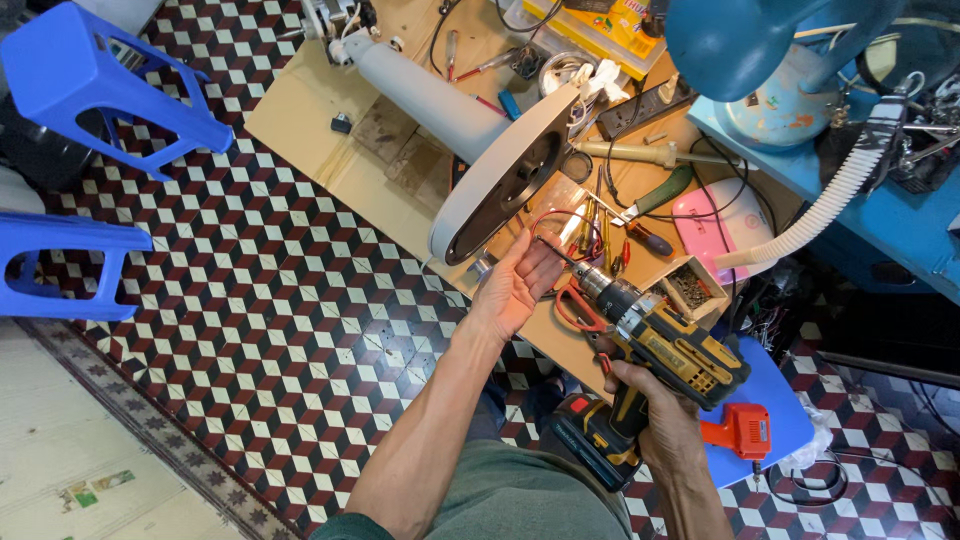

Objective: The person assembles a fan base by inserting screws into pre-drilled holes and tightening them with a cordless drill. The person holds the fan base with one hand and operates the drill with the other, securing the base to the fan stand.

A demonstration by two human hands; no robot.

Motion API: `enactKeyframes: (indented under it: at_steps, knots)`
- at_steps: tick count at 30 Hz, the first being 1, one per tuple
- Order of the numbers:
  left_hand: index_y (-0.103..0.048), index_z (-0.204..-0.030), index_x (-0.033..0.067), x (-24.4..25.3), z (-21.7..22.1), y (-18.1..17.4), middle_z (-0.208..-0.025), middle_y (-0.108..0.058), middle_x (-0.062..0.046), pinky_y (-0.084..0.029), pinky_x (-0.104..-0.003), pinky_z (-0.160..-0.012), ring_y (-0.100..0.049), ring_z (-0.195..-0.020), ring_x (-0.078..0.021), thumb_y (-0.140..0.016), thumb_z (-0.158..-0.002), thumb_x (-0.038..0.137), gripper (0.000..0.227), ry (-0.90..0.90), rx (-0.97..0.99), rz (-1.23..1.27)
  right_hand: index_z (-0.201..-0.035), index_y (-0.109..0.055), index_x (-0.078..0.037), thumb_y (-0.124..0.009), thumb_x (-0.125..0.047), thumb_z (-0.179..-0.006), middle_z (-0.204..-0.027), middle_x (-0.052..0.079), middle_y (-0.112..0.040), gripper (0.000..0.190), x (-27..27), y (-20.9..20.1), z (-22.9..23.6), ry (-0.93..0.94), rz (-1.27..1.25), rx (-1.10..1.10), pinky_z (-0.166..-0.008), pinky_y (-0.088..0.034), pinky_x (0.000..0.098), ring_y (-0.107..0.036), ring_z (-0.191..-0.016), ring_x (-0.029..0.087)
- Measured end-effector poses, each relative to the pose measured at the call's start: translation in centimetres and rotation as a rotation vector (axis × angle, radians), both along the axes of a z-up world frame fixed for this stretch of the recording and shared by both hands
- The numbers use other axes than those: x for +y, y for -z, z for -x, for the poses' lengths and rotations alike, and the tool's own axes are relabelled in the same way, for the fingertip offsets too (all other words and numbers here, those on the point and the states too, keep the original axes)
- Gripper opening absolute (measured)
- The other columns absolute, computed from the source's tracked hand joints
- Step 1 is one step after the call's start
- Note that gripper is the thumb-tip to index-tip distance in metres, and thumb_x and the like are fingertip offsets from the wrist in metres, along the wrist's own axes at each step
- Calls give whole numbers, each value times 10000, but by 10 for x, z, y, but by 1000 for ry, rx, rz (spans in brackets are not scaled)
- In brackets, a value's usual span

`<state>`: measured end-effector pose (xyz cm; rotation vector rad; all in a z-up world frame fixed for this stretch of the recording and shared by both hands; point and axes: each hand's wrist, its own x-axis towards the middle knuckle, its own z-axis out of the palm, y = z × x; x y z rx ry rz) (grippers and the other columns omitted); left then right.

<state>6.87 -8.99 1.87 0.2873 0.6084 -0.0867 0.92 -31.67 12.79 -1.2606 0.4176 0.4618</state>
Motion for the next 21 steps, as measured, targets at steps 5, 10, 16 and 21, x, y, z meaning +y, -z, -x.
enactKeyframes:
  at_steps: [5, 10, 16, 21]
  knots:
    - [-686, -1177, 3, 15, 20, -6, -1147, -751, -141, -619, -316, -907, -740, -1035, -225, -744, -936, 206, 320, 15, 6, -14, -1158, -687, 4, -682, 20, -808, -1043, 152, -771, 351, 14, -1, 17, -7, -30, -18, -642, -570, 297, -650, -709, 167]
    - [-677, -1113, -56, 49, 36, -21, -1062, -763, -196, -643, -329, -836, -766, -936, -275, -705, -933, 155, 279, 112, 3, -150, -1156, -706, 16, -699, 11, -805, -998, 158, -756, 351, 17, 8, 32, -39, -3, 30, -614, -563, 309, -648, -690, 170]
    - [-700, -1097, -33, 84, 65, -33, -1064, -759, -204, -638, -323, -834, -768, -936, -265, -685, -916, 131, 245, 354, -9, -242, -1126, -702, 43, -713, 0, -797, -955, 172, -742, 332, 9, 22, 50, -103, -8, 115, -568, -560, 327, -649, -680, 176]
    - [-636, -1042, 12, 109, 78, -27, -1016, -757, -204, -640, -338, -823, -768, -903, -263, -703, -947, 172, 197, 544, 7, -350, -1125, -695, 35, -709, -8, -771, -990, 174, -774, 357, 13, 39, 64, -90, -95, 210, -526, -524, 309, -618, -662, 160]
